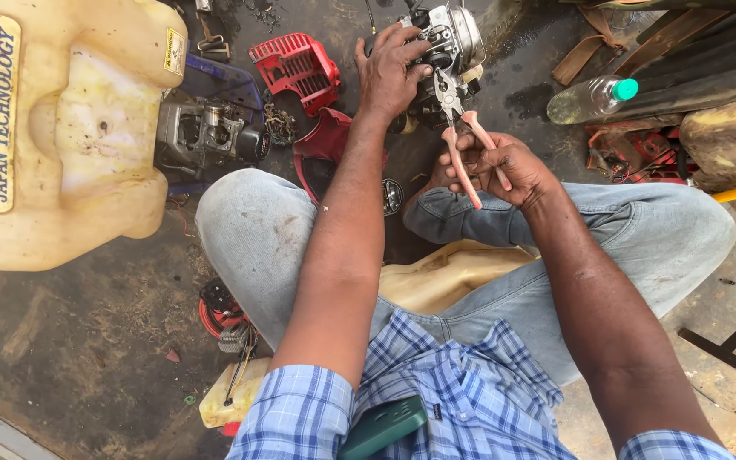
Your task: The recorder is repairing a small internal combustion engine by disassembling parts and using tools in a workshop setting.
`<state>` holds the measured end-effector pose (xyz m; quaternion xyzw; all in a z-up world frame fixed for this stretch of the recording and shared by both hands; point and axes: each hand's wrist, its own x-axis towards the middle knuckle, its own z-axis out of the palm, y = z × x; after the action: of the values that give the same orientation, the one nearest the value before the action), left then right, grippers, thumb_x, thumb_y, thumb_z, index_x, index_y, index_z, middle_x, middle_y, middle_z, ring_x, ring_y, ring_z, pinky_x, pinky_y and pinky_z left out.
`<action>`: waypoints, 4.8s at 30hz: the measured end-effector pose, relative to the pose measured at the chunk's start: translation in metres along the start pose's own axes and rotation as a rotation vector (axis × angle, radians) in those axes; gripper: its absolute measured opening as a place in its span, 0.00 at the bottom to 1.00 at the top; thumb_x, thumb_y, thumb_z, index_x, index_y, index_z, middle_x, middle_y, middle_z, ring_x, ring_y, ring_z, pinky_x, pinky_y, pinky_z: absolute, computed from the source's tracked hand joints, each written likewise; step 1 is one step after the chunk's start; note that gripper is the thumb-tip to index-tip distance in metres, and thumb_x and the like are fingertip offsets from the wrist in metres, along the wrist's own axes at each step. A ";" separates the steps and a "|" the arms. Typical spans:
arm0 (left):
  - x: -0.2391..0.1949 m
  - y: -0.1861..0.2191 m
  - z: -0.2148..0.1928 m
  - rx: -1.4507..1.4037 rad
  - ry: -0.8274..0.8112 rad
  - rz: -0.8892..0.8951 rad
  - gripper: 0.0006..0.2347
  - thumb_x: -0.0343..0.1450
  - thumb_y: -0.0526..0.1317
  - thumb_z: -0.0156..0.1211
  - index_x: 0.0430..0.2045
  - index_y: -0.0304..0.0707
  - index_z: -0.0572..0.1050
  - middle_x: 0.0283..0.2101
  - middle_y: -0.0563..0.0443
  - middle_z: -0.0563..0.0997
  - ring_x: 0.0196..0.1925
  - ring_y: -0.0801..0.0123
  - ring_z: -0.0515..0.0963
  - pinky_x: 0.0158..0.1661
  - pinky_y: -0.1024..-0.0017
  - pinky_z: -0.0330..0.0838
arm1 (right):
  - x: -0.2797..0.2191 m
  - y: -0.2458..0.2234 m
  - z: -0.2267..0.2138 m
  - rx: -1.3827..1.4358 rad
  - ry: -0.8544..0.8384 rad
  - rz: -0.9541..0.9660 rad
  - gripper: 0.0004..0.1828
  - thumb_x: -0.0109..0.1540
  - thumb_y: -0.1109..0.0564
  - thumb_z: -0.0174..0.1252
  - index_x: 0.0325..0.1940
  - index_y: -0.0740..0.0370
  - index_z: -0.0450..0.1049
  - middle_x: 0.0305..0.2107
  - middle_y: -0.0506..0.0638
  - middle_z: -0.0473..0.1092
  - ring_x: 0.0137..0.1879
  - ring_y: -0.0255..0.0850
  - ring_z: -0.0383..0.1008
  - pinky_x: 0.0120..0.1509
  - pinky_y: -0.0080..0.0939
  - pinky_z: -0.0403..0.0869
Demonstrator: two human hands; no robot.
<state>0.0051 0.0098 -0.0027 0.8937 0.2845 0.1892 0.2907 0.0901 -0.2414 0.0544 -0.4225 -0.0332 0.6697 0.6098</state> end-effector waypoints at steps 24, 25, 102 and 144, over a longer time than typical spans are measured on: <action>0.001 0.001 -0.004 0.040 -0.003 0.015 0.14 0.64 0.45 0.71 0.43 0.60 0.83 0.57 0.64 0.78 0.68 0.65 0.67 0.71 0.39 0.42 | -0.001 -0.002 0.051 -0.130 0.211 0.093 0.22 0.55 0.73 0.42 0.46 0.51 0.66 0.30 0.58 0.70 0.31 0.45 0.71 0.32 0.49 0.73; 0.002 0.001 -0.005 0.041 0.009 0.026 0.14 0.64 0.45 0.71 0.44 0.60 0.83 0.58 0.64 0.78 0.68 0.65 0.67 0.71 0.39 0.42 | -0.001 -0.003 0.056 -0.260 0.306 0.105 0.26 0.56 0.71 0.41 0.51 0.48 0.71 0.29 0.56 0.70 0.30 0.45 0.71 0.32 0.49 0.74; 0.000 0.011 -0.022 -0.018 -0.038 0.034 0.14 0.63 0.41 0.73 0.42 0.54 0.84 0.57 0.61 0.78 0.68 0.63 0.68 0.70 0.39 0.43 | -0.001 0.033 0.026 -0.623 0.357 0.018 0.08 0.63 0.68 0.49 0.45 0.60 0.63 0.27 0.51 0.69 0.26 0.37 0.71 0.25 0.41 0.73; -0.022 0.044 -0.030 0.150 0.026 0.235 0.08 0.65 0.36 0.71 0.35 0.41 0.81 0.47 0.55 0.80 0.61 0.60 0.73 0.66 0.32 0.48 | -0.045 0.050 0.037 -1.868 0.634 -0.171 0.31 0.53 0.62 0.61 0.63 0.64 0.71 0.43 0.64 0.70 0.47 0.59 0.74 0.49 0.57 0.75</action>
<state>-0.0090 -0.0207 0.0443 0.9377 0.1947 0.2115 0.1952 0.0239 -0.2742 0.0740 -0.8897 -0.4135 0.1842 0.0586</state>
